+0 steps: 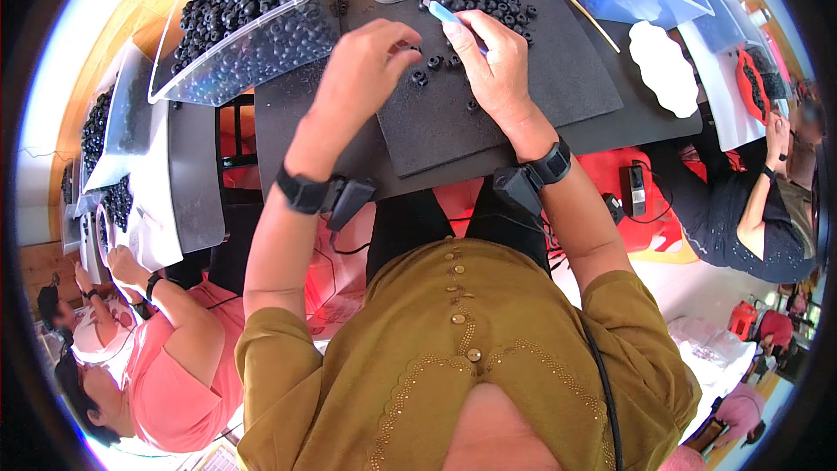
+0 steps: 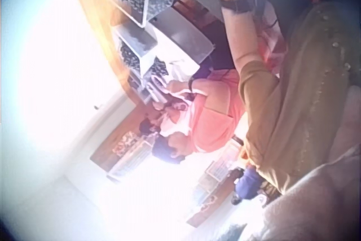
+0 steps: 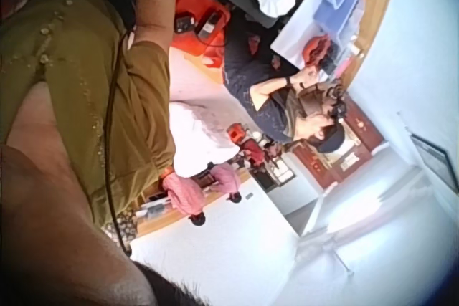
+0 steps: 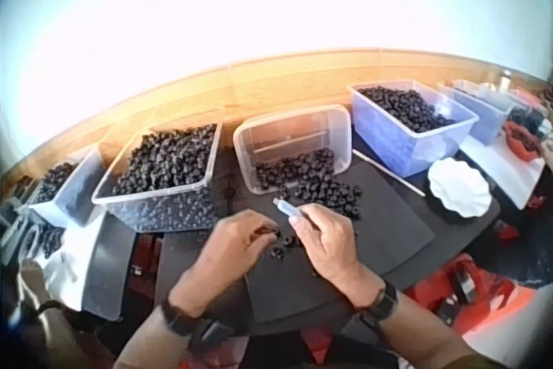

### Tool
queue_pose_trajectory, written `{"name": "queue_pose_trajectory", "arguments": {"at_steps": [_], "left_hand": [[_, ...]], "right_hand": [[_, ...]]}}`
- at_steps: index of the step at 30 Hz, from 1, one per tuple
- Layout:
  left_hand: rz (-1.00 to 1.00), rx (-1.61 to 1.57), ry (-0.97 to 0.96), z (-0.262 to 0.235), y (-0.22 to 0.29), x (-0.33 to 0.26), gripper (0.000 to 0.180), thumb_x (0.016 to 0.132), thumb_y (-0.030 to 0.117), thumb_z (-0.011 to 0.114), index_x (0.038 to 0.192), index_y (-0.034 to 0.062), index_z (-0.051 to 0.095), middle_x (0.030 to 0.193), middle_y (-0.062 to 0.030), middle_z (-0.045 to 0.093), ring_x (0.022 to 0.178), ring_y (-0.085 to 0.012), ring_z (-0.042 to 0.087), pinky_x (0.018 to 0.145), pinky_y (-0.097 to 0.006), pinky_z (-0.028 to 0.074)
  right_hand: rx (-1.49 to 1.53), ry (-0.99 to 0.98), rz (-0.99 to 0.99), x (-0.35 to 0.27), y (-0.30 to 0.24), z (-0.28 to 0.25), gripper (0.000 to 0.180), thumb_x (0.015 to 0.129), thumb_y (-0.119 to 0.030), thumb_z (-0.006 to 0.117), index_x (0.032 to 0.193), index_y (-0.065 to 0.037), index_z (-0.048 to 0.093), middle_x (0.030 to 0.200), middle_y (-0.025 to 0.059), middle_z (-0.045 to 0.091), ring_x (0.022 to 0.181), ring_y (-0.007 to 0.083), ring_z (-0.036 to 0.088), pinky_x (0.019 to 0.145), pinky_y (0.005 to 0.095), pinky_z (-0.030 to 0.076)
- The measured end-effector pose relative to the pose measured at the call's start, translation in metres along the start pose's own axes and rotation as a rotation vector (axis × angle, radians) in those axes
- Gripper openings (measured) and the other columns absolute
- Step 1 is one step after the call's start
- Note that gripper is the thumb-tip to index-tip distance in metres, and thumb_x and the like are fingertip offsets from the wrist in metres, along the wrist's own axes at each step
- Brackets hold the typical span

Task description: Assembling small blue plastic inserts into black rubber rings at a workstation.

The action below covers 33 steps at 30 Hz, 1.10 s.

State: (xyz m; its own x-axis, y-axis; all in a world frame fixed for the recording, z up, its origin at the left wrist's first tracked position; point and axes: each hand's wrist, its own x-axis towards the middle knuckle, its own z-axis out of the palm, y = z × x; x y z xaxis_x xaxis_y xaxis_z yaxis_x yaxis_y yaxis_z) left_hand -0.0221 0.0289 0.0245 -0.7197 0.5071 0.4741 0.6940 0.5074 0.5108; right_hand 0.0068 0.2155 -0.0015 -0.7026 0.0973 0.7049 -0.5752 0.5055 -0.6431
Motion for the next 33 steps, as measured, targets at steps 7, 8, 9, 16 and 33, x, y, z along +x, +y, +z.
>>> {"name": "queue_pose_trajectory", "arguments": {"at_steps": [7, 8, 9, 16, 33], "left_hand": [[-0.14, -0.088, -0.136, 0.024, -0.036, 0.003, 0.024, 0.083, 0.006, 0.071, 0.106, 0.0025, 0.064, 0.097, -0.0126, 0.068, 0.083, -0.0197, 0.067, 0.074, -0.03, 0.053], [-0.14, -0.089, -0.137, 0.023, -0.037, 0.001, 0.024, 0.083, 0.006, 0.071, 0.106, 0.0025, 0.064, 0.097, -0.0126, 0.068, 0.083, -0.0197, 0.067, 0.074, -0.03, 0.053], [-0.272, -0.397, -0.115, 0.021, -0.038, -0.002, 0.023, 0.087, 0.007, 0.069, 0.109, 0.0032, 0.063, 0.1, -0.011, 0.067, 0.085, -0.0176, 0.066, 0.075, -0.028, 0.053], [-0.448, -1.529, -0.03, 0.007, -0.036, -0.034, 0.019, 0.097, 0.008, 0.058, 0.116, 0.0045, 0.059, 0.11, -0.0092, 0.063, 0.096, -0.0147, 0.061, 0.08, -0.021, 0.052], [-0.377, -1.86, -0.004, 0.009, -0.041, -0.041, 0.021, 0.096, 0.006, 0.058, 0.117, 0.0068, 0.06, 0.118, -0.0107, 0.058, 0.099, -0.016, 0.059, 0.084, -0.025, 0.052]], "right_hand": [[0.008, -0.011, 0.022, -0.002, 0.0, 0.001, 0.022, 0.094, -0.023, 0.062, 0.091, -0.002, 0.065, 0.072, 0.0122, 0.061, 0.058, 0.0264, 0.059, 0.055, 0.0347, 0.045], [0.019, -0.006, 0.028, -0.002, 0.0, 0.0, 0.022, 0.094, -0.023, 0.062, 0.091, -0.002, 0.065, 0.072, 0.0123, 0.061, 0.059, 0.0264, 0.059, 0.055, 0.0346, 0.045], [0.031, -0.002, 0.034, -0.002, 0.0, 0.0, 0.022, 0.093, -0.023, 0.062, 0.091, -0.002, 0.065, 0.072, 0.0125, 0.061, 0.059, 0.0264, 0.059, 0.055, 0.0345, 0.045], [0.084, -0.1, 0.032, -0.004, -0.005, 0.001, 0.023, 0.093, -0.024, 0.063, 0.092, -0.002, 0.065, 0.073, 0.0119, 0.062, 0.06, 0.0256, 0.06, 0.056, 0.0333, 0.046], [0.038, -0.339, -0.092, -0.007, -0.009, 0.0, 0.028, 0.091, -0.033, 0.064, 0.091, -0.006, 0.067, 0.078, 0.011, 0.064, 0.066, 0.0309, 0.063, 0.058, 0.037, 0.049]]}}
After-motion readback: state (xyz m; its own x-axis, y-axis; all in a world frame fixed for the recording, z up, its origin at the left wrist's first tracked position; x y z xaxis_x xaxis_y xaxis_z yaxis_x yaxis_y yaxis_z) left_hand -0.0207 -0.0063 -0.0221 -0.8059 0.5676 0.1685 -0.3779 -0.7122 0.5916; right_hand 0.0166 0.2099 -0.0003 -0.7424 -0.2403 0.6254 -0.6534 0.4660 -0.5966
